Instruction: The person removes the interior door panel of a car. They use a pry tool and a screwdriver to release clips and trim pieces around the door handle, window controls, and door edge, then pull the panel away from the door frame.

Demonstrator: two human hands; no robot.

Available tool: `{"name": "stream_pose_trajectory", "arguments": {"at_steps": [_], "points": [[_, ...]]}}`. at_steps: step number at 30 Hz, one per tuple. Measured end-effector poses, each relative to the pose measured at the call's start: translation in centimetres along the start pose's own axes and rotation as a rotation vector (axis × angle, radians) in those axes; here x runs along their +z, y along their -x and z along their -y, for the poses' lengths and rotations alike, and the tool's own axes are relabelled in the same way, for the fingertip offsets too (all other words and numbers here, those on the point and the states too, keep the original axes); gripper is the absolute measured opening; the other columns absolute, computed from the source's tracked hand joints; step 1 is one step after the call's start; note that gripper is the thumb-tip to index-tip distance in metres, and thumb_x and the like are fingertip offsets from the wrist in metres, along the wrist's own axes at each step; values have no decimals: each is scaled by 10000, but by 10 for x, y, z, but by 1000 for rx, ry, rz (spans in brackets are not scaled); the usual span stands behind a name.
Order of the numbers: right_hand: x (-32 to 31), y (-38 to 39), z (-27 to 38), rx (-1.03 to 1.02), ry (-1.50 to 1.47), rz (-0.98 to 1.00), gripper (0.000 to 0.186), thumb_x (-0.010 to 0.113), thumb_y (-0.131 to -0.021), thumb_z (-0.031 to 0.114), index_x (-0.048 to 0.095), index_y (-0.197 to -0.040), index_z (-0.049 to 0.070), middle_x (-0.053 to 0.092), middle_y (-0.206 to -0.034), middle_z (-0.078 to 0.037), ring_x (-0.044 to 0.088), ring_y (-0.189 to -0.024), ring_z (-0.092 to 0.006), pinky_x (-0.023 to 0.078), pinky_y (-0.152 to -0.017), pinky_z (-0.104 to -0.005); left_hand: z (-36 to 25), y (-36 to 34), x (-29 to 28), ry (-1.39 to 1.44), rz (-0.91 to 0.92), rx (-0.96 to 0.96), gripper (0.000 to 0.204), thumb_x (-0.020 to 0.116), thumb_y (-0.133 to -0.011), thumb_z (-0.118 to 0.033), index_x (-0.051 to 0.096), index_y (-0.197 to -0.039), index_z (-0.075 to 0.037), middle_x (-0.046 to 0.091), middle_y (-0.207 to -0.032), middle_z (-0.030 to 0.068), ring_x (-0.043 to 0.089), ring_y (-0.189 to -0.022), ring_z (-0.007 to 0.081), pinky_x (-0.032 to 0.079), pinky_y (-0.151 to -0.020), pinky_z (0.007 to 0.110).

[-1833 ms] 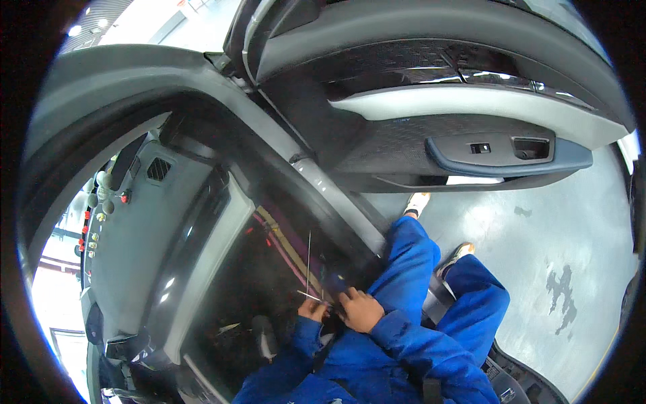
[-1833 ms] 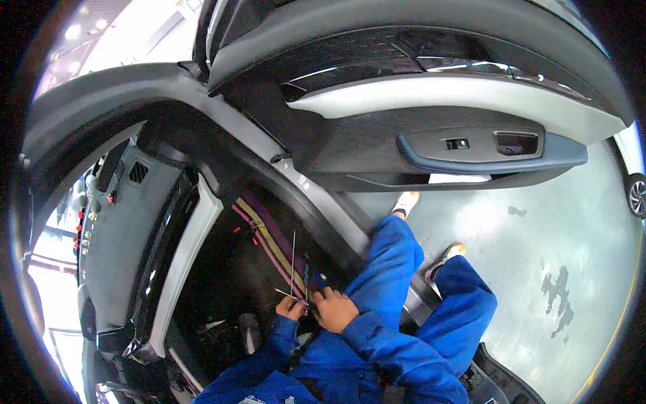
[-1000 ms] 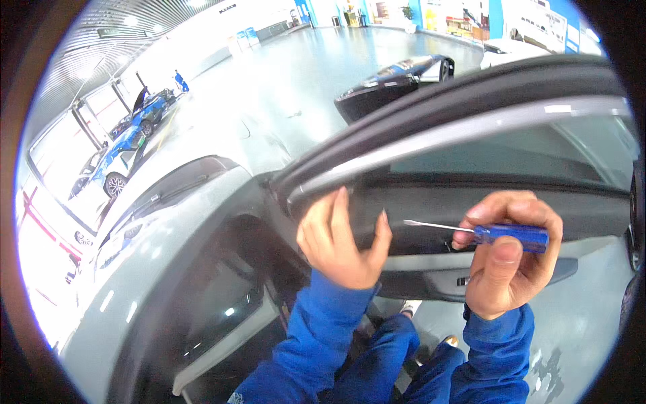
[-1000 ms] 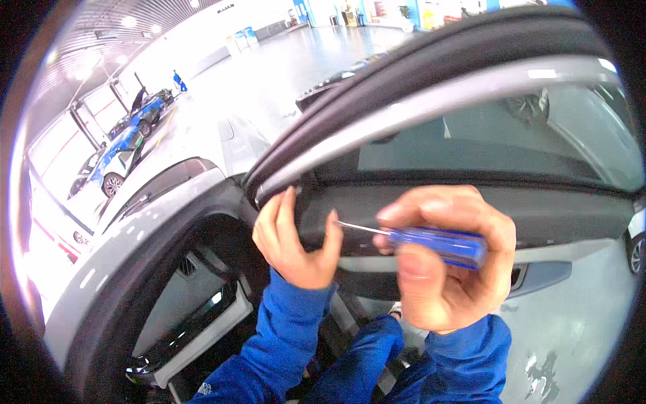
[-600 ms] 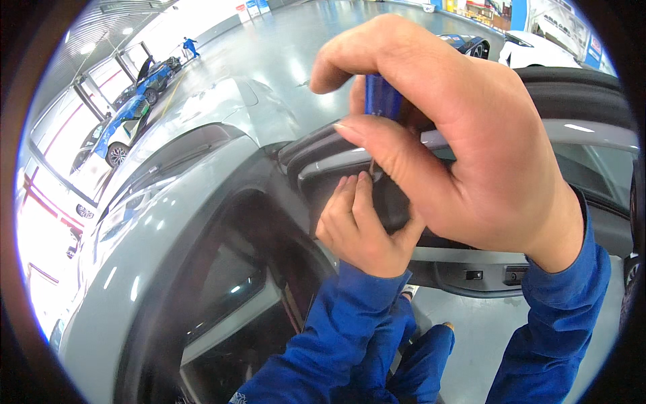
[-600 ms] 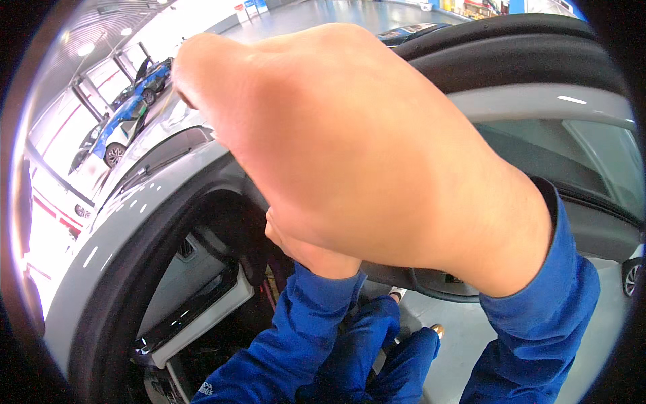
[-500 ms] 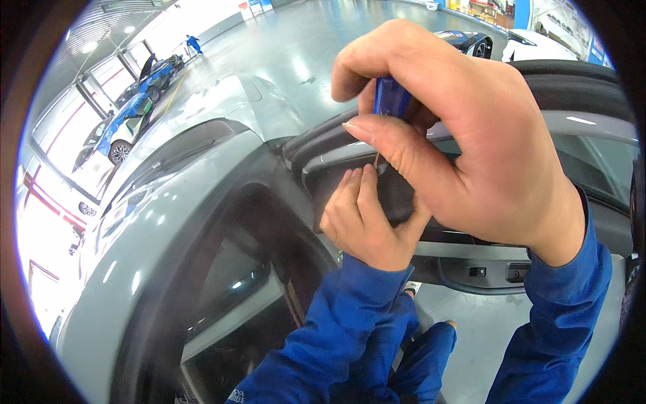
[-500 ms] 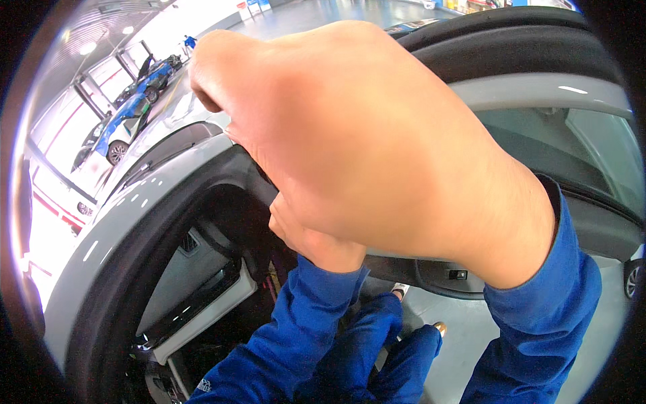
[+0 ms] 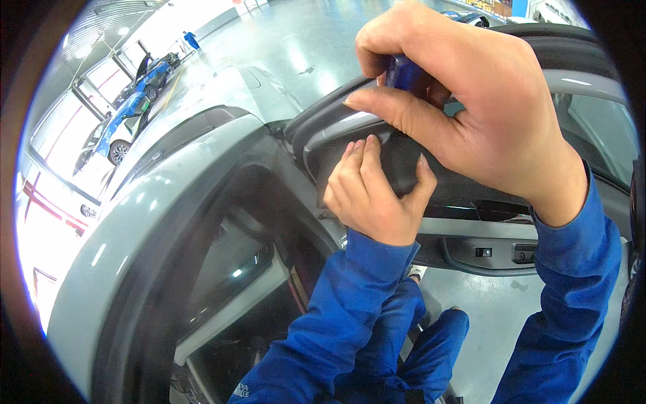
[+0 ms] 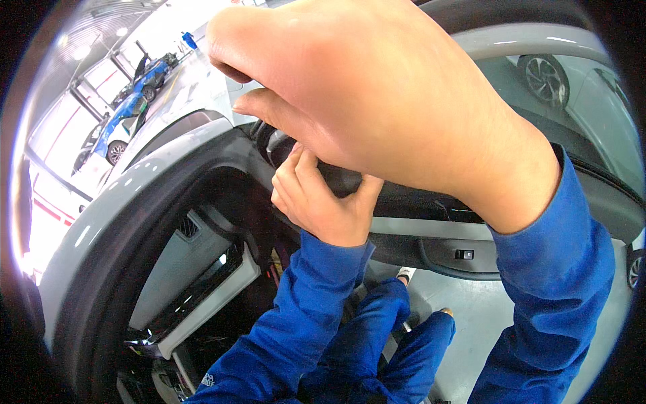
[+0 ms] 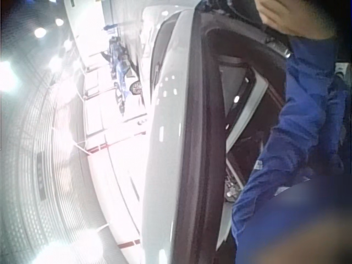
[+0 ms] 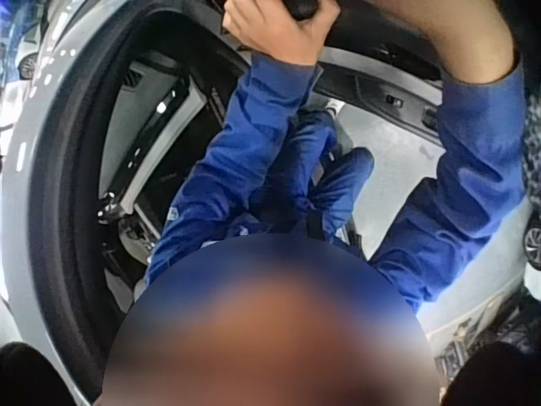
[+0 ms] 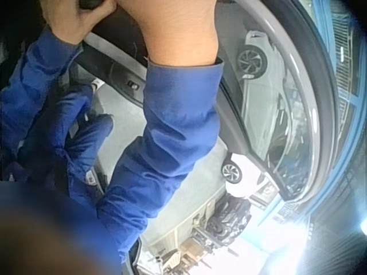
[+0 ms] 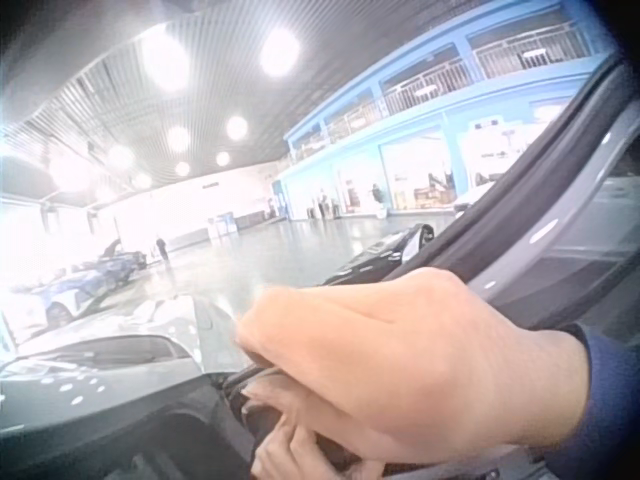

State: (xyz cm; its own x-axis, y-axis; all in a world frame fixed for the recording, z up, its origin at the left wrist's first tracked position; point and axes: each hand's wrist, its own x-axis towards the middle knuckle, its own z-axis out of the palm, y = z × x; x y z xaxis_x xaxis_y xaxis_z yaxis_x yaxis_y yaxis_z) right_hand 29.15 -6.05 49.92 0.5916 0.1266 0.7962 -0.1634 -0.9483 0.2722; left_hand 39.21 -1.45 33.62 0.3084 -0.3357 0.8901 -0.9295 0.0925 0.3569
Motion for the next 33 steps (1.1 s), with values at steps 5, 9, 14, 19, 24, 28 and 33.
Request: {"name": "stream_pose_trajectory", "arguments": {"at_steps": [5, 9, 14, 19, 24, 28, 33], "points": [[-5, -6, 5, -37, 111, 41, 193, 751, -886, 148, 594, -941, 51, 563, -726, -86, 600, -600, -257, 492, -504, -342, 1, 1, 4, 0, -31, 8, 633, 821, -776, -365, 636, -1255, 7, 622, -1175, 159, 608, -1149, 333, 421, -979, 451], [-13, -7, 10, -47, 88, 75, 200, 749, -884, 140, 574, -909, 48, 520, -703, -87, 574, -582, -258, 485, -501, -345, 1, 1, 4, 11, -43, 14, 622, 816, -781, -363, 642, -1243, 15, 630, -1157, 162, 613, -1138, 334, 423, -976, 451], [-2, 0, 2, 8, -103, 62, 202, 740, -885, 121, 559, -912, 36, 550, -756, -96, 594, -604, -264, 497, -528, -343, 1, 0, 4, 10, -60, 17, 611, 813, -787, -372, 648, -1228, 18, 632, -1145, 164, 617, -1122, 334, 426, -969, 450], [4, 9, -2, -135, 84, -11, 321, 853, -769, 93, 646, -995, -1, 658, -861, -99, 655, -695, -242, 533, -597, -317, 0, 1, 4, -7, -73, 24, 594, 804, -797, -382, 653, -1213, 14, 633, -1136, 162, 626, -1110, 331, 438, -950, 448], [5, 8, -1, -146, 60, -11, 315, 855, -774, 104, 647, -991, 9, 652, -850, -98, 657, -700, -249, 543, -607, -325, 0, 1, 5, -9, -79, 21, 586, 796, -795, -378, 653, -1208, 13, 635, -1134, 157, 630, -1109, 330, 440, -946, 449], [0, 2, 1, -49, 1, 135, 218, 732, -894, 133, 539, -920, 34, 572, -770, -105, 635, -648, -288, 518, -558, -351, 1, 1, 5, 4, -83, 14, 585, 797, -788, -371, 653, -1206, 11, 638, -1140, 158, 629, -1106, 331, 438, -948, 450], [-4, -3, 7, 72, 68, 252, 253, 664, -945, 148, 446, -899, 29, 546, -729, -131, 646, -632, -348, 519, -528, -380, 1, 1, 5, 10, -83, 14, 584, 799, -786, -368, 654, -1207, 9, 640, -1149, 159, 628, -1102, 335, 437, -952, 452]]}}
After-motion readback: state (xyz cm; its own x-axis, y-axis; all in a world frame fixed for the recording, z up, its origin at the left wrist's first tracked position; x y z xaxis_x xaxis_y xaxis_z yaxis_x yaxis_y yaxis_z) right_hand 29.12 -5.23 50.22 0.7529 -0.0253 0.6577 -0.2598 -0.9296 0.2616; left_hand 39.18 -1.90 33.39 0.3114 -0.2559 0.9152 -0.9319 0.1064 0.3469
